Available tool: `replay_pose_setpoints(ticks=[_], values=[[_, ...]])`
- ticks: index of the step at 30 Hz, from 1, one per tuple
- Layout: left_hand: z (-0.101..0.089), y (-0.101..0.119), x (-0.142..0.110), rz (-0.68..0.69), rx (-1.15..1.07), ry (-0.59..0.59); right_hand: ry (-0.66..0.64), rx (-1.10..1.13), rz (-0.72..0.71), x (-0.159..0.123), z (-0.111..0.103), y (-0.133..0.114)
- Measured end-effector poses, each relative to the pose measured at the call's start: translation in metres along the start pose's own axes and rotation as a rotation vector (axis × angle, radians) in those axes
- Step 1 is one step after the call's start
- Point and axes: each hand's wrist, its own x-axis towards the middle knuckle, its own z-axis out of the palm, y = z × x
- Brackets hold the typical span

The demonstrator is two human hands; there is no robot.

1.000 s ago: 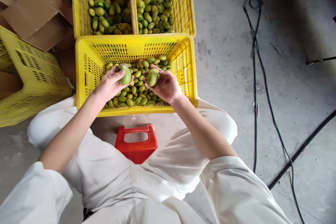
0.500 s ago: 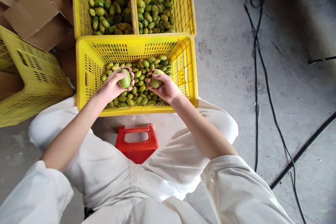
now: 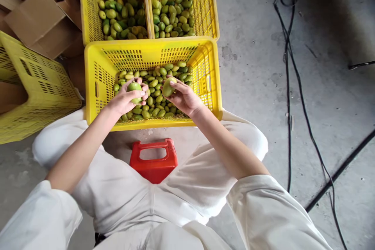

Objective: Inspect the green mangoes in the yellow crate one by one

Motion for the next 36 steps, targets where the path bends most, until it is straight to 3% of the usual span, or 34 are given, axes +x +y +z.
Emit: replay_pose_setpoints(ticks=[11, 21, 29, 36], values=[[0.004, 0.000, 0.003, 0.057, -0.118, 0.158, 0.090, 0.136, 0.086, -0.007, 0.013, -0.003], [-0.003, -0.006, 0.004, 0.087, -0.019, 0.029, -0.013, 0.013, 0.013, 0.000, 0.001, -0.004], [0.008, 0.004, -0.002, 0.035, -0.010, 0.082, -0.005, -0.024, 0.007, -0.005, 0.005, 0.003], [0.003, 0.002, 0.004, -0.052, 0.063, 0.096, 0.032, -0.007, 0.013, -0.003, 0.005, 0.002]])
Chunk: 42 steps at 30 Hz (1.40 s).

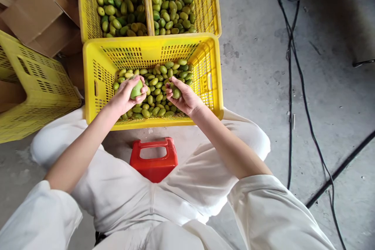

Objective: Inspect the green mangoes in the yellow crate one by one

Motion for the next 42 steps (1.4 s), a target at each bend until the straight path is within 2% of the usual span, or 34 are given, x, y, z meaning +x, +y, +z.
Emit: replay_pose_setpoints(ticks=[5, 13, 18, 20, 26, 30, 35, 42], values=[[0.003, -0.005, -0.002, 0.048, -0.036, -0.021, 0.038, 0.058, 0.007, 0.001, 0.001, -0.006], [-0.009, -0.009, 0.000, 0.096, 0.008, -0.115, -0.101, -0.028, -0.066, -0.001, 0.001, 0.000], [-0.006, -0.006, 0.000, 0.060, 0.009, -0.145, -0.049, -0.039, -0.025, -0.005, 0.001, -0.001], [-0.004, -0.006, -0.001, 0.049, -0.020, -0.122, -0.051, -0.030, -0.007, -0.006, 0.000, -0.002], [-0.008, -0.005, 0.003, 0.078, -0.075, -0.019, -0.181, -0.082, 0.016, -0.010, 0.003, -0.005], [-0.010, -0.005, 0.004, 0.069, -0.115, 0.007, -0.147, -0.036, 0.033, -0.013, 0.010, -0.007], [-0.009, -0.009, 0.006, 0.060, -0.142, 0.000, -0.179, -0.044, 0.025, -0.012, 0.011, -0.006], [-0.007, -0.010, 0.005, 0.110, -0.082, -0.020, -0.039, -0.040, 0.074, -0.004, 0.000, 0.000]])
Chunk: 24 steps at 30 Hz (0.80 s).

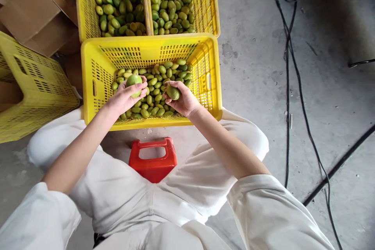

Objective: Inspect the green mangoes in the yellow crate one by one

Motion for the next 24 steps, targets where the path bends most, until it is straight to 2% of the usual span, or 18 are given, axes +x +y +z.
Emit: replay_pose_setpoints(ticks=[5, 10, 14, 17, 21, 24], values=[[0.001, 0.004, 0.002, -0.062, -0.031, 0.086, -0.005, -0.007, 0.014, 0.007, -0.003, -0.002], [-0.006, 0.007, 0.009, -0.108, -0.100, 0.123, 0.025, 0.052, 0.072, 0.013, -0.005, -0.003], [-0.002, 0.010, 0.009, -0.126, -0.112, 0.160, 0.015, 0.082, 0.072, 0.018, -0.009, 0.001], [0.001, 0.007, 0.009, -0.084, -0.058, 0.170, -0.025, 0.055, 0.011, 0.019, -0.011, 0.004], [-0.005, 0.001, 0.010, -0.038, 0.107, 0.136, 0.020, 0.023, 0.005, 0.015, -0.009, 0.005], [-0.007, 0.000, 0.009, -0.046, 0.138, 0.137, 0.030, 0.043, 0.005, 0.014, -0.006, 0.004]])
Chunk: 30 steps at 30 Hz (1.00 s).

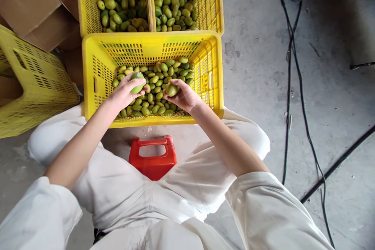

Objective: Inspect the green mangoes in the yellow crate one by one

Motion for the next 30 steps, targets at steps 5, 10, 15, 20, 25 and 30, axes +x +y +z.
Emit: replay_pose_setpoints(ticks=[5, 10, 15, 20, 25, 30], values=[[0.006, 0.006, -0.004, -0.020, 0.017, -0.013, -0.006, 0.003, -0.013, 0.002, 0.000, -0.002], [0.008, 0.005, 0.000, -0.044, 0.006, -0.008, 0.078, 0.034, -0.047, 0.001, -0.001, -0.009], [0.006, 0.001, 0.006, -0.056, -0.140, 0.084, 0.134, 0.203, -0.010, 0.004, 0.001, -0.013], [0.006, 0.000, 0.007, -0.007, -0.197, 0.145, 0.112, 0.281, -0.010, 0.002, 0.007, -0.014], [0.005, 0.005, 0.004, -0.040, -0.255, 0.140, 0.082, 0.175, -0.042, -0.003, 0.006, -0.014], [0.008, 0.007, 0.001, -0.034, -0.133, 0.057, 0.042, 0.111, -0.058, -0.003, 0.001, -0.014]])
